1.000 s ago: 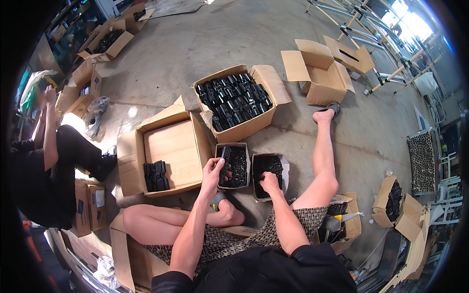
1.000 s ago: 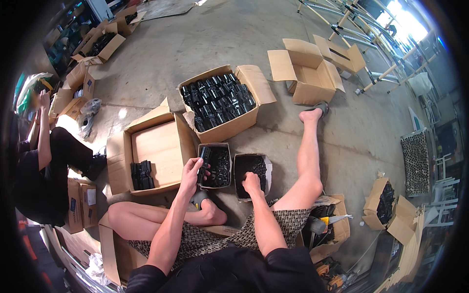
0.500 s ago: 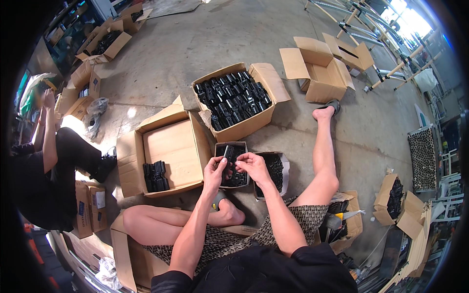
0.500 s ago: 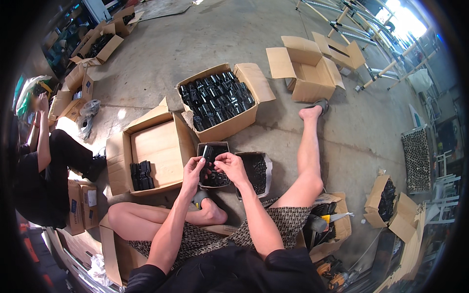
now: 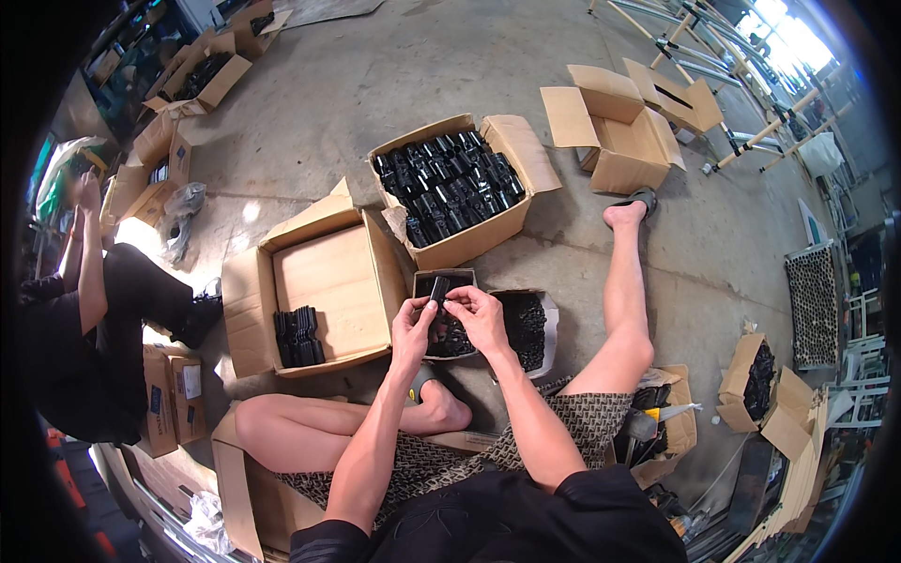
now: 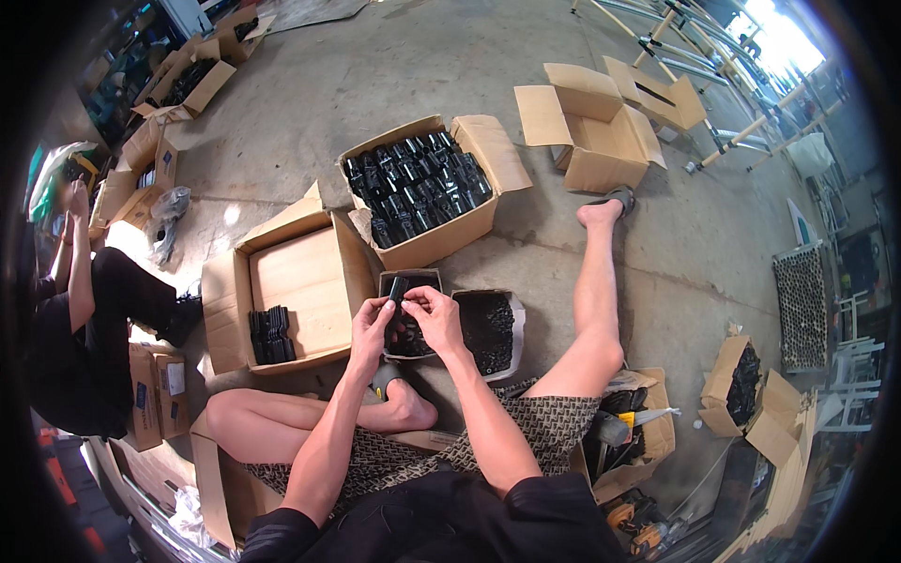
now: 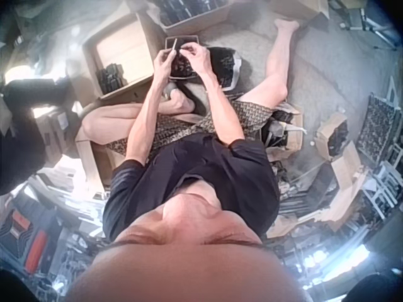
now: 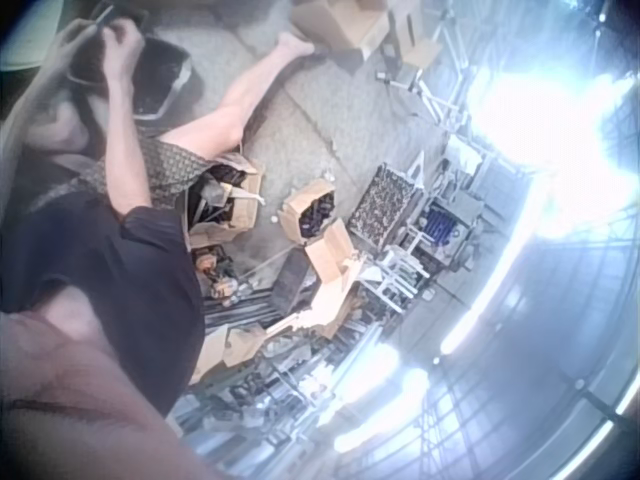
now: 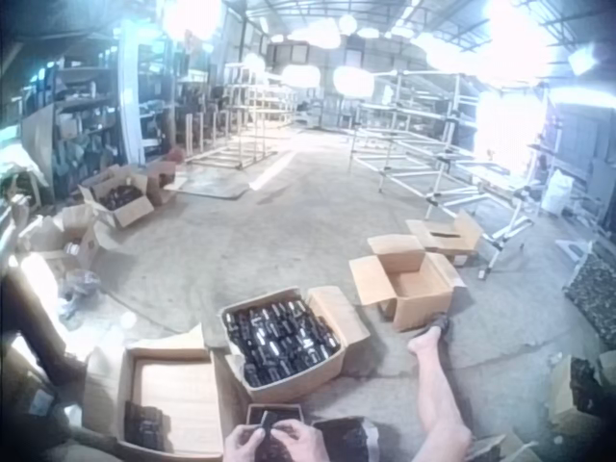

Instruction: The person assembles small black plastic housings by manually inserting metal pins into them while sitting on the floor surrounded by boxes.

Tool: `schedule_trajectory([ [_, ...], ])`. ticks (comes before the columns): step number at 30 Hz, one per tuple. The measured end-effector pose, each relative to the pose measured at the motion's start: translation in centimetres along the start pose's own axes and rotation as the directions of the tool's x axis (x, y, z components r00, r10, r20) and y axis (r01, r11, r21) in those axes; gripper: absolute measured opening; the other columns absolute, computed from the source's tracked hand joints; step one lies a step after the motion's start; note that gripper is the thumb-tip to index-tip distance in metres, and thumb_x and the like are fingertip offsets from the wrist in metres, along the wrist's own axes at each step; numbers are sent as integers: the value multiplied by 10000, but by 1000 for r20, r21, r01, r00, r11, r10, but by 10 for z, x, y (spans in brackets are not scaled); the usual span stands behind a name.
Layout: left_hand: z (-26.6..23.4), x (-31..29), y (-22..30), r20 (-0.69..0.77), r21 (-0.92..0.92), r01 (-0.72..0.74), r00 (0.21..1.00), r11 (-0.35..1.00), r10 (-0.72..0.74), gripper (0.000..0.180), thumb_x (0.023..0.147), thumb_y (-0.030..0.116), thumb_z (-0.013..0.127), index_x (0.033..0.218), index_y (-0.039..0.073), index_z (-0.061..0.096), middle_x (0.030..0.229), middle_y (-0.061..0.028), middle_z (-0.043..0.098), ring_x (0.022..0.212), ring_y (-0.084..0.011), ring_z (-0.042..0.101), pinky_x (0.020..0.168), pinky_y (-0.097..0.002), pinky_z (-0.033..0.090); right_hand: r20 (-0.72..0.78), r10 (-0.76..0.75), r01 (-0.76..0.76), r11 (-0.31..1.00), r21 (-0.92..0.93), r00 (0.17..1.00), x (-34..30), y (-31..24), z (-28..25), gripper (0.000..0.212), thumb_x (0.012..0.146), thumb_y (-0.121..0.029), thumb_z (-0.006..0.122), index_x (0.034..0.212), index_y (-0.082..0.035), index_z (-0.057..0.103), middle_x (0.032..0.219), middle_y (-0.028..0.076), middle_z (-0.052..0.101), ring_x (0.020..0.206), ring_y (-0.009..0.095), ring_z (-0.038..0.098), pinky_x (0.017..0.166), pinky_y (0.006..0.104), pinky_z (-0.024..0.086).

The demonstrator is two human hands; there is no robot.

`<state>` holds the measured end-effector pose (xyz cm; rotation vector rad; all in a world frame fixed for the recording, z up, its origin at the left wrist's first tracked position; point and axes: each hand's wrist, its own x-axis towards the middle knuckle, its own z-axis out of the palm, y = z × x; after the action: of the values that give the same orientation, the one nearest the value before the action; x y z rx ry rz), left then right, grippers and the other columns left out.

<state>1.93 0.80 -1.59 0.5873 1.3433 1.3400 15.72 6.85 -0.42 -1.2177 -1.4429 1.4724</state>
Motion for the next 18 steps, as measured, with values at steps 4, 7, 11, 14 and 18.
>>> schedule_trajectory([
  [4, 0, 1, 1, -16, 29, -10, 1000, 1000, 10, 247, 991, 219, 620, 1143, 28, 583, 872, -30, 668, 696, -88, 613, 562, -219, 456, -8, -39, 39, 999, -17, 999, 1, 5, 4, 154, 884, -33, 692, 1020, 38, 683, 863, 94, 727, 793, 136, 702, 715, 279, 559],
  [7, 1, 1, 1, -34, 33, -43, 998, 998, 45, 256, 979, 219, 642, 1133, 21, 593, 841, -32, 675, 673, -61, 600, 542, -212, 442, 2, -54, 54, 996, -66, 999, 0, -2, 3, 150, 878, -35, 706, 1008, 37, 692, 914, 98, 722, 813, 133, 695, 728, 267, 563],
  [11, -2, 2, -2, -55, 128, -95, 993, 987, 103, 271, 974, 210, 645, 1144, 7, 586, 833, -30, 666, 666, -50, 562, 545, -209, 428, 33, -276, 273, 916, -293, 961, 1, -8, 3, 155, 881, -54, 696, 1007, 37, 692, 910, 146, 724, 788, 204, 712, 728, 303, 568],
  [14, -2, 3, -3, -65, 182, -131, 987, 975, 145, 282, 973, 206, 644, 1157, 3, 577, 844, -34, 661, 684, -58, 562, 560, -213, 433, 18, -303, 294, 906, -303, 953, 2, -6, 5, 159, 897, -99, 686, 989, 31, 693, 866, 162, 713, 757, 242, 712, 702, 326, 561],
  [18, 0, 2, -2, -78, 220, -166, 979, 961, 187, 278, 975, 203, 642, 1164, 12, 573, 849, -29, 654, 688, -62, 568, 546, -209, 426, -30, -158, 136, 920, -369, 987, 2, -5, 12, 267, 954, -237, 636, 911, 22, 683, 757, 191, 674, 713, 315, 688, 631, 397, 526],
])
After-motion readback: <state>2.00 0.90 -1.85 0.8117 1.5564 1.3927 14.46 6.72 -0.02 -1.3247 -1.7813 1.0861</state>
